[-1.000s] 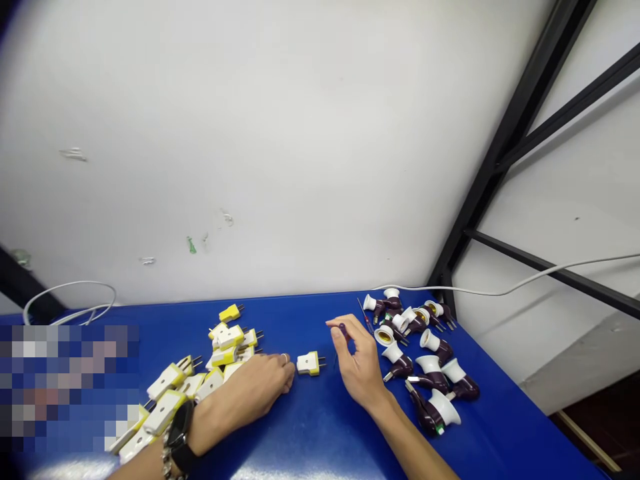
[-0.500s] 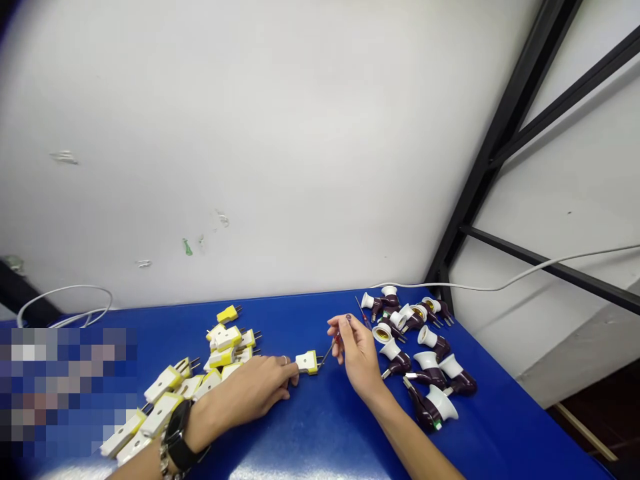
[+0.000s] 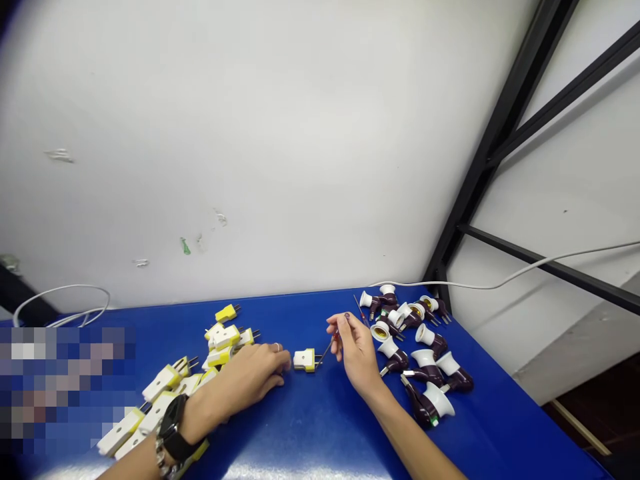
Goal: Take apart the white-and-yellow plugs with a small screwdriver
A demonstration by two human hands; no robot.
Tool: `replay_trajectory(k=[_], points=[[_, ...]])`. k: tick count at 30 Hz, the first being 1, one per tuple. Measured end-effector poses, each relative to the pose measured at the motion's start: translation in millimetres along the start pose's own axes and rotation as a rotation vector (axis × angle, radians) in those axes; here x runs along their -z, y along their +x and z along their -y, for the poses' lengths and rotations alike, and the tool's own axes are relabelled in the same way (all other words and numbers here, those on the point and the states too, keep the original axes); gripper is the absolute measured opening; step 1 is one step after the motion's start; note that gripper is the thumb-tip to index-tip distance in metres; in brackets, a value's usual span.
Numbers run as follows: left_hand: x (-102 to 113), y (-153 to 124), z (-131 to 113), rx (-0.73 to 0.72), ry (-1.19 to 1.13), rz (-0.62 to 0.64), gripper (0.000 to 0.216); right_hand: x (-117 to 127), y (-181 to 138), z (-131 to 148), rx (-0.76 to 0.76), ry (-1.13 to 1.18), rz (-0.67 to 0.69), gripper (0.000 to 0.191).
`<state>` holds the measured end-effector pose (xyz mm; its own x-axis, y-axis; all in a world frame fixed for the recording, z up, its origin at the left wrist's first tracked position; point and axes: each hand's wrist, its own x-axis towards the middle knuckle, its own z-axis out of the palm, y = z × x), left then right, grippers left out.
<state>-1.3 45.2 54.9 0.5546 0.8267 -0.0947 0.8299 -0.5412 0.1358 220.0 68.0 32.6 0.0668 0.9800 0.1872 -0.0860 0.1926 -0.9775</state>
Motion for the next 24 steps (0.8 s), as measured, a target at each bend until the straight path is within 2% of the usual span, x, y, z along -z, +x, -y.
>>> replay_trajectory(k=[3,6,14,17,19,24], points=[[0.3,1.1,6.1,0.04,-0.01,0.013,0.015,-0.2,0.3,-0.9,-0.003,0.003,0.007,0.053],[-0.9,3.3,10.7,0.014,-0.034,0.022,0.013,-1.2,0.1,-1.1,-0.016,0.01,0.008,0.054],[-13.2,-0.9,5.1,0.011,0.048,0.066,0.026,-3.6,-0.9,-0.5,-0.055,0.064,0.011,0.054],[-11.0,-3.8,7.9,-0.018,-0.002,0.061,0.024,-4.3,-1.7,-0.9,-0.085,0.117,0.026,0.051],[-6.4,-3.3,11.6,-0.042,-0.144,0.007,0.02,-5.0,-2.4,-1.2,-0.12,0.189,0.033,0.048],[-0.2,5.8,11.6,-0.061,-0.635,-0.279,0.022,-8.2,-3.7,-1.3,-0.244,0.392,0.035,0.042]])
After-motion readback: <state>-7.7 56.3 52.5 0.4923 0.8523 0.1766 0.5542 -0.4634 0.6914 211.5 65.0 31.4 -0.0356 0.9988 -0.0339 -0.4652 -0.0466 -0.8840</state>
